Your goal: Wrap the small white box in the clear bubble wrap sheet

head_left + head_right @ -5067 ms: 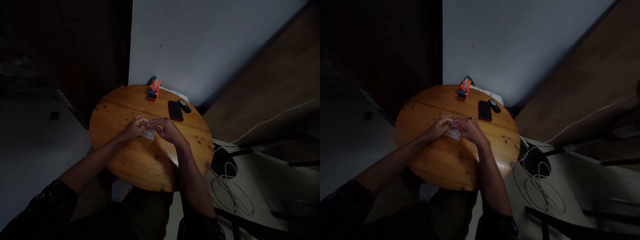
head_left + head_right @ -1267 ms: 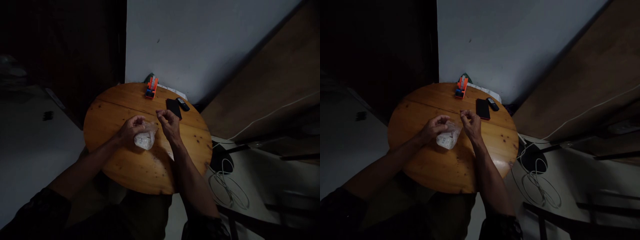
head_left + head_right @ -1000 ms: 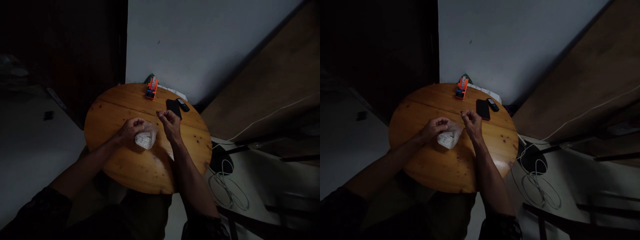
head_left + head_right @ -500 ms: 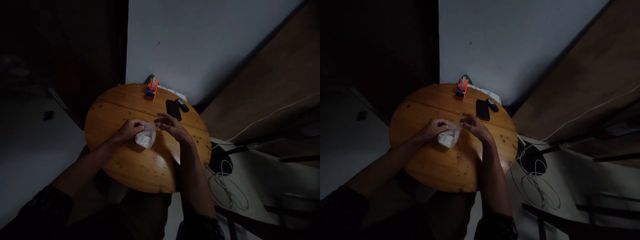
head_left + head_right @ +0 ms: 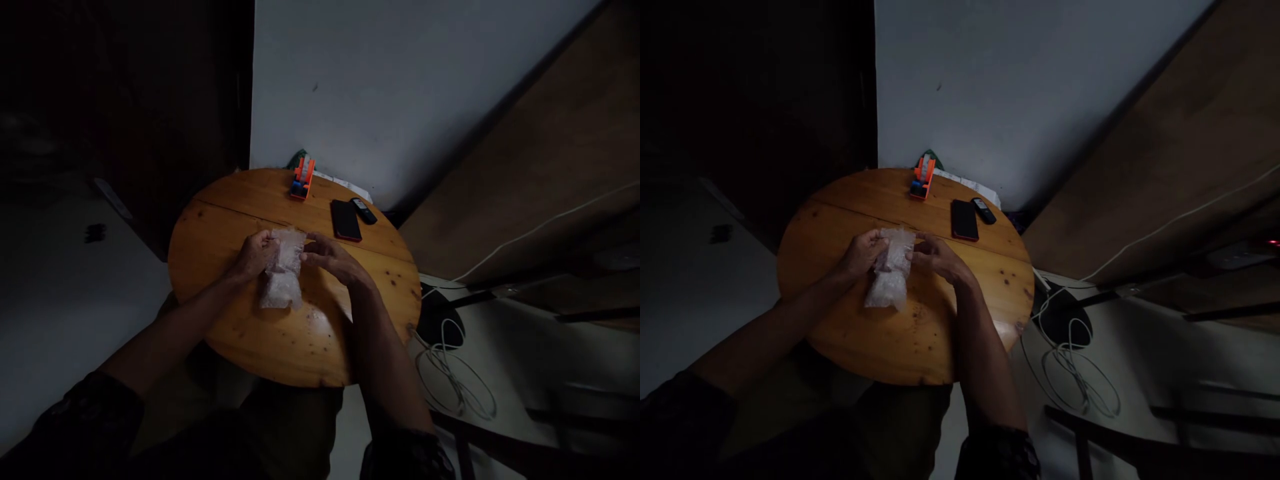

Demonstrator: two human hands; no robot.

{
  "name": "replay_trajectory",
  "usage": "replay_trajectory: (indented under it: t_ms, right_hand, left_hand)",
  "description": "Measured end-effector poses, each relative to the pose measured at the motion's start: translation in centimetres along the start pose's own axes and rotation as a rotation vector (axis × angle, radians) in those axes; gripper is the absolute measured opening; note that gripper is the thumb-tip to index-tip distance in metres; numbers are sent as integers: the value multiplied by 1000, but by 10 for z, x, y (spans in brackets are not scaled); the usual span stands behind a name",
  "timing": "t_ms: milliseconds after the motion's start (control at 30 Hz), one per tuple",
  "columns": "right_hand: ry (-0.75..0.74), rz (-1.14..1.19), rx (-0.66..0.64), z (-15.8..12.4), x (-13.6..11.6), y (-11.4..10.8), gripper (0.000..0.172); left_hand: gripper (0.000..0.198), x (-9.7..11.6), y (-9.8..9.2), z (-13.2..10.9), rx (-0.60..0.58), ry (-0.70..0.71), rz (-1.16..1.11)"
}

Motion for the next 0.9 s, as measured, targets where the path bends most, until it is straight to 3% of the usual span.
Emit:
replay_trajectory:
  t_ms: [133, 300, 500, 600, 767, 900]
  right_hand:
    - [-34, 71, 156, 12, 13, 9, 52]
    - [-98, 46, 345, 22, 21, -2, 50]
    - [-223, -377, 570, 14, 7, -15, 41]
    - [-216, -498, 489, 6, -4, -3, 35]
    - [-106, -729, 360, -1, -10, 22, 35]
    - [-90, -780, 386, 4, -4, 10, 15]
  left_hand:
    - [31, 1, -1, 0, -35, -3, 3]
    - [40, 0, -1, -1, -103, 3, 36]
    - [29, -1, -1, 2, -43, 30, -6]
    - [24, 0, -2, 1, -27, 18, -20]
    - [28, 3, 2, -2, -98, -35, -85]
    - [29, 6, 0, 1, -41, -31, -154]
Point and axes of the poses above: each hand's wrist, its own z-axis towards the middle knuckle, its own y-axis out of the palm, x = y × z, the point moved 4 cm from there along z, towards the middle knuckle, and after that the axes turned 8 degrees about x, right-handed, at the moved point
